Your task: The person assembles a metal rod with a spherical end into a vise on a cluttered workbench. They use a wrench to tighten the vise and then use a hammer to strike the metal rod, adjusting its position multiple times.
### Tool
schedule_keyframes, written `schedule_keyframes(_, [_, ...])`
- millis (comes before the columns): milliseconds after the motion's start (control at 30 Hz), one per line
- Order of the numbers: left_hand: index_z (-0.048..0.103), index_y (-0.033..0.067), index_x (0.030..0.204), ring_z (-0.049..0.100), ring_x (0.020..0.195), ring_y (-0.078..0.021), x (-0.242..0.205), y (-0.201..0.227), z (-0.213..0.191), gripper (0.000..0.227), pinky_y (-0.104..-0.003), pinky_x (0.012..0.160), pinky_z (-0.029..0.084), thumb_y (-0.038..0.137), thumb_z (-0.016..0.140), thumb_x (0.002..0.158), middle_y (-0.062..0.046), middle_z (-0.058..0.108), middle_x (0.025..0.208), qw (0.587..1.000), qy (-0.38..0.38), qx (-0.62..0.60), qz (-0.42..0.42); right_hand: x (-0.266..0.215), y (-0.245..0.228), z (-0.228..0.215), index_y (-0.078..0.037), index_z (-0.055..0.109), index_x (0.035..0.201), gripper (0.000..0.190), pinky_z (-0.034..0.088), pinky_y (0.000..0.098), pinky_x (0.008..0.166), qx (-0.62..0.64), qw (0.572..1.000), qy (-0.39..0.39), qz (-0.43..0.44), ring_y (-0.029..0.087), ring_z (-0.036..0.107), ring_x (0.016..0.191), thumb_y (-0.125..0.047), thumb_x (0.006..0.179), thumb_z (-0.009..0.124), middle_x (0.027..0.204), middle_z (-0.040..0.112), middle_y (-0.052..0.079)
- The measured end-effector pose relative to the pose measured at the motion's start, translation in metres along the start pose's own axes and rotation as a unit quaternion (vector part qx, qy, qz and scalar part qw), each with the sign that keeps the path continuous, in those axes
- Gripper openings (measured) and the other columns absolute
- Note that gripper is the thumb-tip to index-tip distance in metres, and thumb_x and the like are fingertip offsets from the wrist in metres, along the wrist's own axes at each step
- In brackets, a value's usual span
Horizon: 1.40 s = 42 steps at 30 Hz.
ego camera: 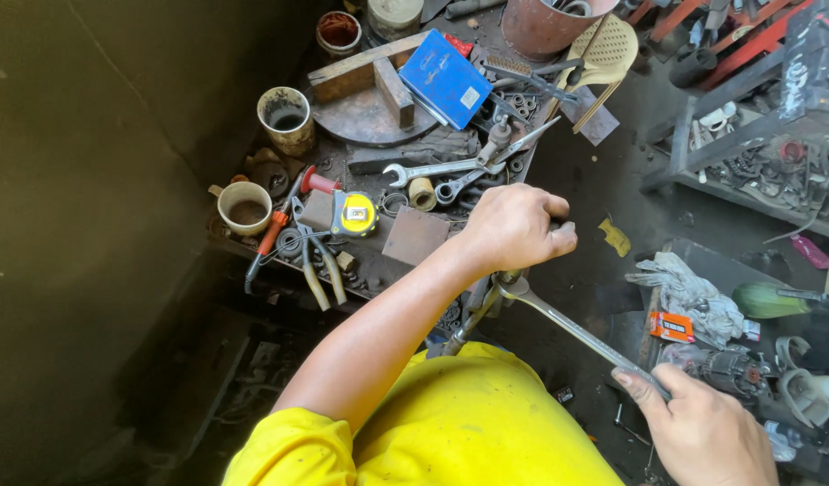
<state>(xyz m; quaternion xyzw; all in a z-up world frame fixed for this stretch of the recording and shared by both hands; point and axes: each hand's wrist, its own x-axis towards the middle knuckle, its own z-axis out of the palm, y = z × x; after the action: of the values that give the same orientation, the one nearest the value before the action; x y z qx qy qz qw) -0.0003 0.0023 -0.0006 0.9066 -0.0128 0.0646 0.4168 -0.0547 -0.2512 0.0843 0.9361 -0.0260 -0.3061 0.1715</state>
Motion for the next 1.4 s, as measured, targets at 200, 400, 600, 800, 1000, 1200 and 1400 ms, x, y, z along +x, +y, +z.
schedule_keyframes(200, [0.069,0.0149,0.071,0.063,0.073,-0.0358,0.000,0.000,0.001,0.033,-0.050,0.057,0.042,0.042,0.050,0.078,-0.009,0.066,0.063,1.000,0.011,0.004,0.005,-0.007,-0.003,0.002,-0.023,0.059,0.091,0.063,0.054,0.0387,0.071,-0.045,0.998,-0.021,0.024,0.025,0.078,0.088,-0.079,0.097,0.031,0.084,0.078,0.006])
schedule_keyframes(400, [0.073,0.0165,0.079,0.065,0.080,-0.0384,0.001,0.000,0.001,0.037,-0.051,0.061,0.045,0.045,0.049,0.077,-0.011,0.070,0.069,1.000,-0.002,0.011,-0.009,0.002,0.011,0.014,-0.040,0.070,0.100,0.052,0.058,0.0349,0.076,-0.093,0.989,0.115,0.002,0.016,0.075,0.101,-0.079,0.094,0.037,0.103,0.075,-0.013])
schedule_keyframes(600, [0.074,0.0176,0.077,0.064,0.076,-0.0383,0.001,-0.001,0.002,0.035,-0.050,0.061,0.045,0.044,0.051,0.077,-0.011,0.069,0.068,1.000,0.007,0.005,-0.004,0.017,0.018,0.015,-0.030,0.067,0.087,0.051,0.054,0.0365,0.072,-0.026,0.993,0.117,-0.010,0.025,0.073,0.088,-0.077,0.090,0.049,0.082,0.073,0.003])
schedule_keyframes(800, [0.076,0.0181,0.080,0.066,0.079,-0.0371,0.001,-0.003,0.003,0.037,-0.049,0.063,0.046,0.044,0.050,0.076,-0.010,0.071,0.071,1.000,0.004,0.003,-0.008,0.005,0.012,0.012,-0.029,0.069,0.097,0.054,0.051,0.0396,0.071,-0.008,0.998,0.058,0.008,0.030,0.075,0.085,-0.077,0.092,0.046,0.077,0.074,0.011])
schedule_keyframes(1000, [0.075,0.0180,0.080,0.066,0.082,-0.0356,-0.001,0.000,0.005,0.036,-0.049,0.064,0.045,0.043,0.051,0.076,-0.009,0.071,0.072,1.000,-0.006,-0.004,-0.006,0.050,0.035,0.037,-0.027,0.073,0.091,0.049,0.052,0.0346,0.064,0.039,0.989,0.131,-0.052,0.023,0.063,0.060,-0.073,0.084,0.057,0.055,0.064,0.008])
schedule_keyframes(1200, [0.080,0.0248,0.092,0.071,0.088,-0.0366,0.003,-0.001,0.002,0.041,-0.047,0.068,0.051,0.049,0.053,0.073,-0.011,0.076,0.083,1.000,0.011,0.009,-0.028,0.054,0.019,0.011,-0.016,0.071,0.077,0.047,0.040,0.0319,0.059,0.117,0.985,0.091,-0.091,0.023,0.053,0.049,-0.060,0.090,0.064,0.046,0.050,0.012])
schedule_keyframes(1400, [0.077,0.0215,0.085,0.066,0.079,-0.0385,-0.004,0.003,-0.001,0.037,-0.047,0.067,0.047,0.047,0.053,0.076,-0.010,0.071,0.069,0.999,-0.023,-0.008,-0.031,0.106,0.027,0.023,-0.024,0.093,0.091,0.032,0.027,0.0303,0.059,0.179,0.980,0.022,-0.081,0.020,0.039,0.055,-0.051,0.082,0.080,0.054,0.047,0.010])
